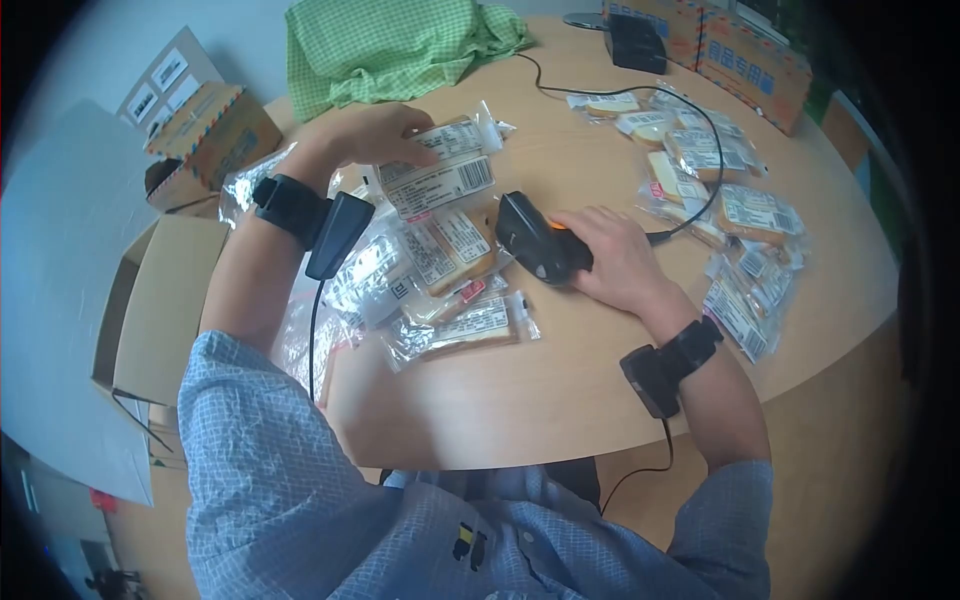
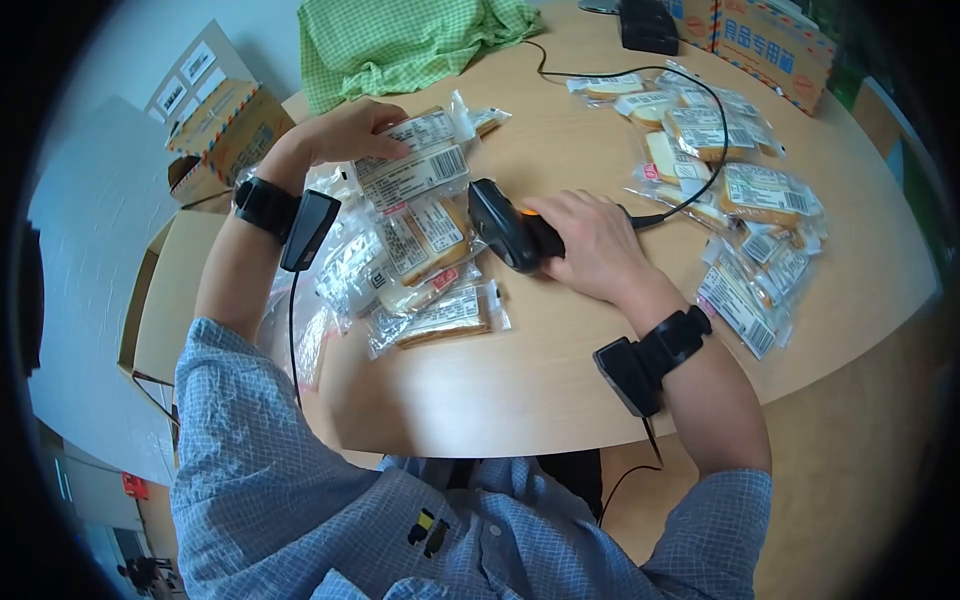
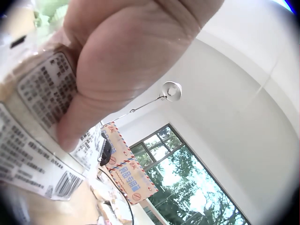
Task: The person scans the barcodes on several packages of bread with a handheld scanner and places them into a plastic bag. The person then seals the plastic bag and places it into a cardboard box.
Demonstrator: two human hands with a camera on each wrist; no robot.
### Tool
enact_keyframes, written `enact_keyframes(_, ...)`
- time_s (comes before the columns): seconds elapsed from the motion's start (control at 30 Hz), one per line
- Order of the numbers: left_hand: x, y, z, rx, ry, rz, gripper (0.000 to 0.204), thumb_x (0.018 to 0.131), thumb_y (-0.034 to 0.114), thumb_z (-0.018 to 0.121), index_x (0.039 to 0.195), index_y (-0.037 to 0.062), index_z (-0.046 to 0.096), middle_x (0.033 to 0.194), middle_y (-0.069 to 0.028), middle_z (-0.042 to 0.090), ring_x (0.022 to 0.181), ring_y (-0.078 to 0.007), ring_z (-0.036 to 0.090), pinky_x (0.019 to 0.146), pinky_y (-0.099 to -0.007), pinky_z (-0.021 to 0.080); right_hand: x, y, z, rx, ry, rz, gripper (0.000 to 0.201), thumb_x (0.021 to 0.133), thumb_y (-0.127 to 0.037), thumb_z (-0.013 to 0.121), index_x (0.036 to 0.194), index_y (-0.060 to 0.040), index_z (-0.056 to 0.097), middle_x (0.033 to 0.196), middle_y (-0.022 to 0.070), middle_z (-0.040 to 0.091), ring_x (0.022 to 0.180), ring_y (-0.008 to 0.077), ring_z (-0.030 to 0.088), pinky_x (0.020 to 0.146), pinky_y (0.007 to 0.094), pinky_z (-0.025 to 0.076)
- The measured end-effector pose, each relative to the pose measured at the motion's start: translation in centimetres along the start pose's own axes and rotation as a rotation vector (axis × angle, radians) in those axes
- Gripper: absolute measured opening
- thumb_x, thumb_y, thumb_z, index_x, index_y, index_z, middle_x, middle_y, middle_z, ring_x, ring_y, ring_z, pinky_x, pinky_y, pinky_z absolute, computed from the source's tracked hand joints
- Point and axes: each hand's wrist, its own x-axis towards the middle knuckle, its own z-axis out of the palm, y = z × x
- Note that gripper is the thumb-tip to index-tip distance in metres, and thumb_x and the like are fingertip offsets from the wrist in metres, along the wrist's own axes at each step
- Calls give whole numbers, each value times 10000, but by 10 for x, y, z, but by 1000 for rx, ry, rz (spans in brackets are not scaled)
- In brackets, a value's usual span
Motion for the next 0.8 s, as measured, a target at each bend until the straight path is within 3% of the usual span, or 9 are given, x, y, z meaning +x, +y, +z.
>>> enact_keyframes(0.07, -7, 7, 1, 81, 51, -8, 417, 775, 246, 652, 1110, 15, 563, 930, -106, 635, 813, -183, 595, 741, -305, 465, 1, -1, -1, 17, -4, 3, 538, 574, -108, 715, 1086, -91, 551, 928, 96, 589, 853, 279, 558, 735, 366, 447)
enact_keyframes(0.5, -2, 17, 12, -21, -39, 65, 484, 737, 333, 649, 1104, 25, 579, 960, -125, 635, 854, -236, 615, 746, -335, 482, 3, 2, 1, -84, -19, 18, 470, 569, -97, 717, 1003, -81, 537, 855, 91, 568, 815, 278, 557, 701, 372, 446)
enact_keyframes(0.67, 6, 14, 22, -131, -46, -26, 528, 738, 355, 647, 1154, 44, 550, 986, -138, 629, 892, -256, 609, 773, -346, 475, 4, 5, -1, -75, 68, 65, 493, 570, -90, 689, 1037, -61, 534, 869, 110, 575, 811, 292, 562, 688, 371, 444)
enact_keyframes(0.8, 13, 13, 27, 177, -130, -11, 595, 674, 400, 684, 1161, 83, 554, 1050, -166, 605, 963, -299, 579, 830, -375, 447, 3, 5, -4, -58, 154, 123, 486, 579, -113, 702, 1036, -65, 547, 864, 108, 583, 807, 292, 569, 691, 376, 449)
